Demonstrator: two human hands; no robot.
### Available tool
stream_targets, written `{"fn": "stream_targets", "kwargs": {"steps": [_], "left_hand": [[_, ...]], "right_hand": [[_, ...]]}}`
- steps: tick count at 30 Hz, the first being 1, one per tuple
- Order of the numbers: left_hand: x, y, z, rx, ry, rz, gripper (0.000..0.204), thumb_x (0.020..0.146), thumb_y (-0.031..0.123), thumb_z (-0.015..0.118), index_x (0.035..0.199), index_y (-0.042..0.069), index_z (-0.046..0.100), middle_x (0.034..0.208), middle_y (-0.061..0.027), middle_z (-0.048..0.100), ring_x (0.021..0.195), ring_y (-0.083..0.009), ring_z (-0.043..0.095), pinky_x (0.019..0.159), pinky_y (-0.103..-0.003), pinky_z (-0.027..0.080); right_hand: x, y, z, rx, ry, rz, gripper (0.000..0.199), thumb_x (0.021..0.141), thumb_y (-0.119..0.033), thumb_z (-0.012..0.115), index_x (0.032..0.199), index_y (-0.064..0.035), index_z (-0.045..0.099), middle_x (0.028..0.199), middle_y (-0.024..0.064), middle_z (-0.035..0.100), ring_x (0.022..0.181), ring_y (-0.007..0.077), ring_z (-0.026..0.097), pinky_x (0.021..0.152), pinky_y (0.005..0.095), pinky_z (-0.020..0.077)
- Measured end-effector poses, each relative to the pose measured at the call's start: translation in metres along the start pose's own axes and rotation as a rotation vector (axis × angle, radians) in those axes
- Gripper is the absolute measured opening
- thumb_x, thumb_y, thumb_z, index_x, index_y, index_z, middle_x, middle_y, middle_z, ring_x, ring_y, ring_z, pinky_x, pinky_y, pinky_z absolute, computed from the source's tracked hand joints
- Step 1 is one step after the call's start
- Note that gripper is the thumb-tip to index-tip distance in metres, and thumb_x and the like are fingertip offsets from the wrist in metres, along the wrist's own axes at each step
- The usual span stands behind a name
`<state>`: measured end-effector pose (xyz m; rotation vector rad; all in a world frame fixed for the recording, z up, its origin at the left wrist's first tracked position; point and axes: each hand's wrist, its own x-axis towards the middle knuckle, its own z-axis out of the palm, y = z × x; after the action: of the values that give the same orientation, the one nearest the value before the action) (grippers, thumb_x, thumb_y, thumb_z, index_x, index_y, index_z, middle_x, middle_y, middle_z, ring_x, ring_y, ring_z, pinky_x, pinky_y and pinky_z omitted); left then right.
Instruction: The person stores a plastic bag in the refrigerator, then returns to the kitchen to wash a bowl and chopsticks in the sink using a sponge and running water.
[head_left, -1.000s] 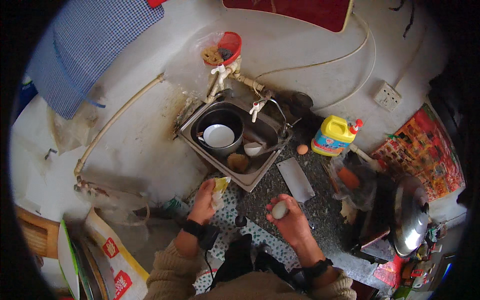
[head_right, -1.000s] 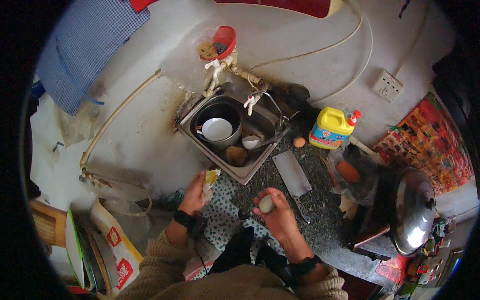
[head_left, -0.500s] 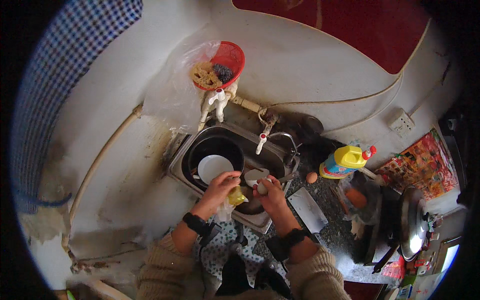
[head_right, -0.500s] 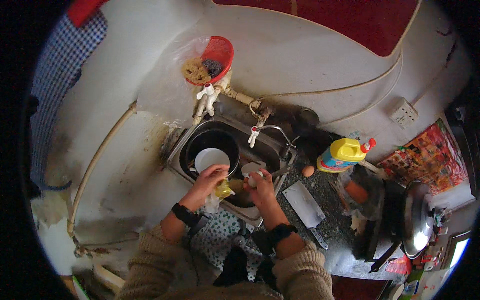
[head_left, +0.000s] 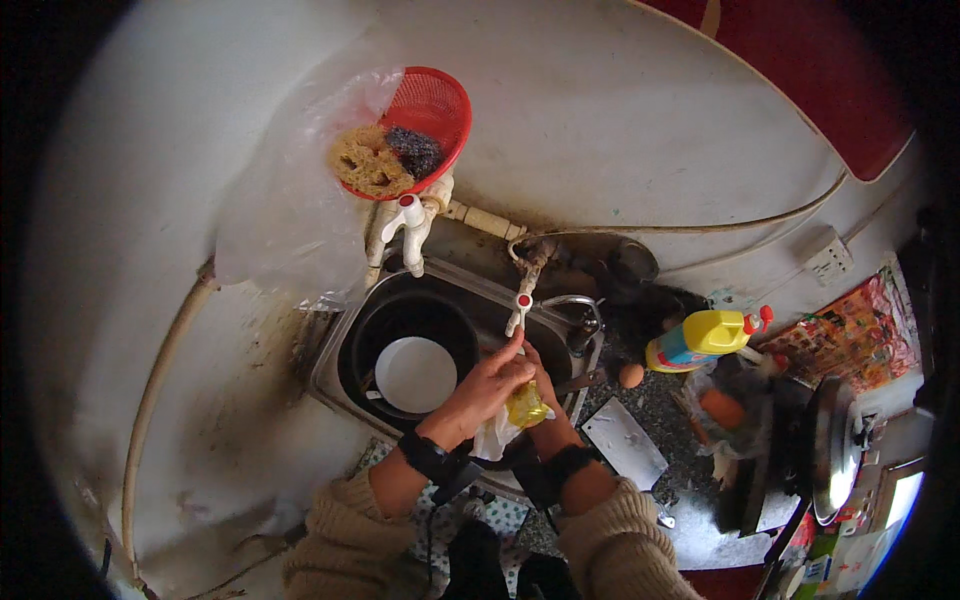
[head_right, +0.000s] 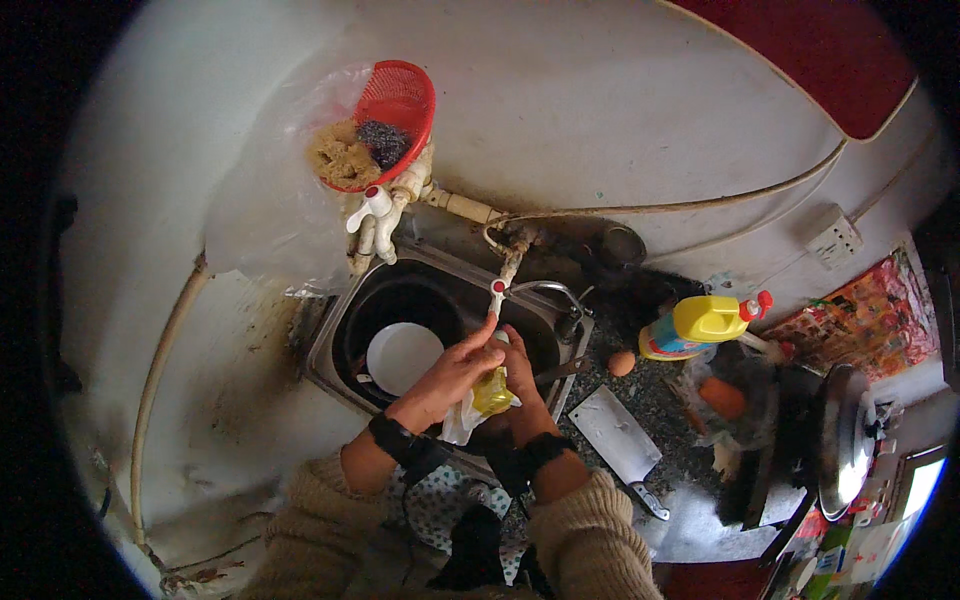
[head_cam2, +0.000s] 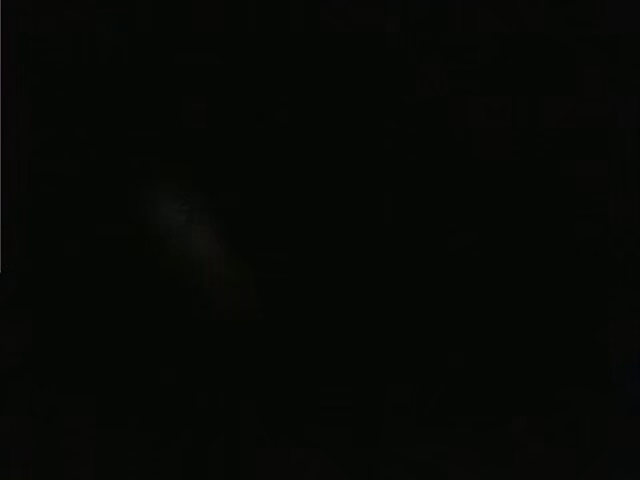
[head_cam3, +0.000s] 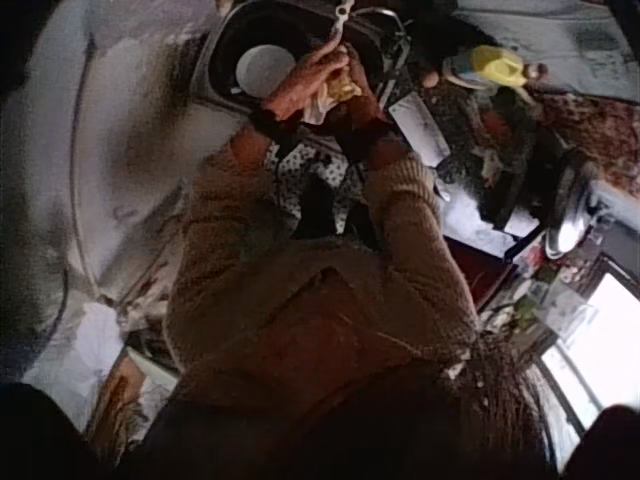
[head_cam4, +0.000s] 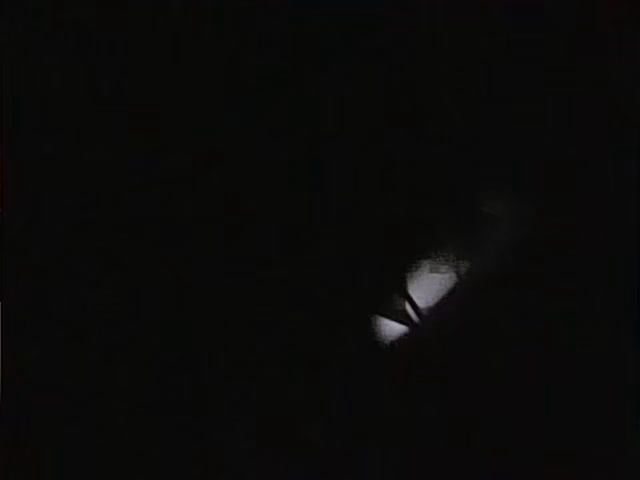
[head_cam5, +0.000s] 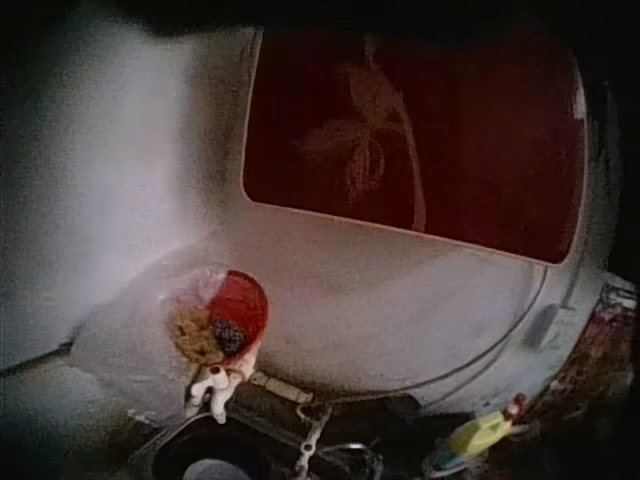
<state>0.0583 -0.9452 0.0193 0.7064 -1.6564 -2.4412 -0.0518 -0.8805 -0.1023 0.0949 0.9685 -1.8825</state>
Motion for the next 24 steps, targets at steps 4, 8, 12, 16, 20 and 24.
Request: {"fn": "stream_targets", "kwargs": {"steps": [4, 8, 12, 16, 20, 24], "left_hand": [[0.019, -0.014, 0.003, 0.062, -0.014, 0.069, 0.06, 0.095, 0.016, 0.056, 0.148, 0.013, 0.028, 0.131, -0.0027, 0.047, 0.108, -0.007, 0.047, 0.092, -0.023, 0.04], [0.024, -0.008, 0.007, -0.034, -0.071, 0.055, 0.058, 0.095, 0.017, 0.055, 0.147, 0.009, 0.029, 0.135, -0.0026, 0.046, 0.111, -0.0073, 0.047, 0.094, -0.023, 0.039], [0.026, -0.024, -0.005, -0.126, -0.018, 0.076, 0.053, 0.094, 0.023, 0.057, 0.14, 0.004, 0.039, 0.116, 0.0, 0.051, 0.108, -0.0089, 0.049, 0.095, -0.024, 0.038], [0.02, -0.022, -0.014, -0.176, -0.032, -0.021, 0.048, 0.095, 0.023, 0.053, 0.138, 0.004, 0.043, 0.124, -0.0055, 0.054, 0.107, -0.0118, 0.055, 0.09, -0.025, 0.045], [0.024, -0.019, -0.013, -0.292, -0.091, -0.073, 0.048, 0.095, 0.028, 0.053, 0.136, 0.005, 0.045, 0.119, -0.0051, 0.056, 0.101, -0.0121, 0.057, 0.083, -0.026, 0.048], [0.027, -0.009, -0.008, -0.382, -0.066, -0.113, 0.044, 0.096, 0.026, 0.05, 0.135, 0.007, 0.047, 0.112, -0.0033, 0.059, 0.093, -0.0118, 0.059, 0.075, -0.026, 0.05]], "right_hand": [[0.014, 0.001, -0.001, 0.133, -0.176, 0.028, 0.044, 0.087, -0.017, 0.059, 0.127, -0.0087, 0.043, 0.102, 0.0105, 0.059, 0.085, 0.0234, 0.062, 0.074, 0.0355, 0.0518], [-0.01, -0.004, 0.022, 0.083, -0.028, -0.084, 0.03, 0.094, -0.031, 0.05, 0.116, -0.0098, 0.047, 0.095, 0.0063, 0.056, 0.086, 0.0208, 0.057, 0.077, 0.0318, 0.0489], [0.006, 0.001, 0.021, 0.007, -0.089, -0.113, 0.03, 0.095, -0.035, 0.052, 0.112, -0.0103, 0.049, 0.094, 0.0054, 0.055, 0.086, 0.0195, 0.056, 0.077, 0.0309, 0.0482], [0.042, 0.014, 0.001, -0.125, -0.17, -0.079, 0.032, 0.089, -0.031, 0.059, 0.113, -0.0104, 0.05, 0.093, 0.0048, 0.058, 0.083, 0.0182, 0.057, 0.072, 0.0308, 0.0487], [0.087, 0.018, -0.057, -0.064, -0.231, 0.084, 0.037, 0.084, -0.022, 0.065, 0.116, -0.0102, 0.051, 0.089, 0.0032, 0.064, 0.078, 0.0171, 0.06, 0.065, 0.0305, 0.0496], [0.068, 0.033, -0.056, 0.09, -0.232, 0.147, 0.034, 0.086, -0.022, 0.062, 0.117, -0.0098, 0.052, 0.095, 0.0037, 0.063, 0.084, 0.0176, 0.06, 0.07, 0.0307, 0.0491]]}}
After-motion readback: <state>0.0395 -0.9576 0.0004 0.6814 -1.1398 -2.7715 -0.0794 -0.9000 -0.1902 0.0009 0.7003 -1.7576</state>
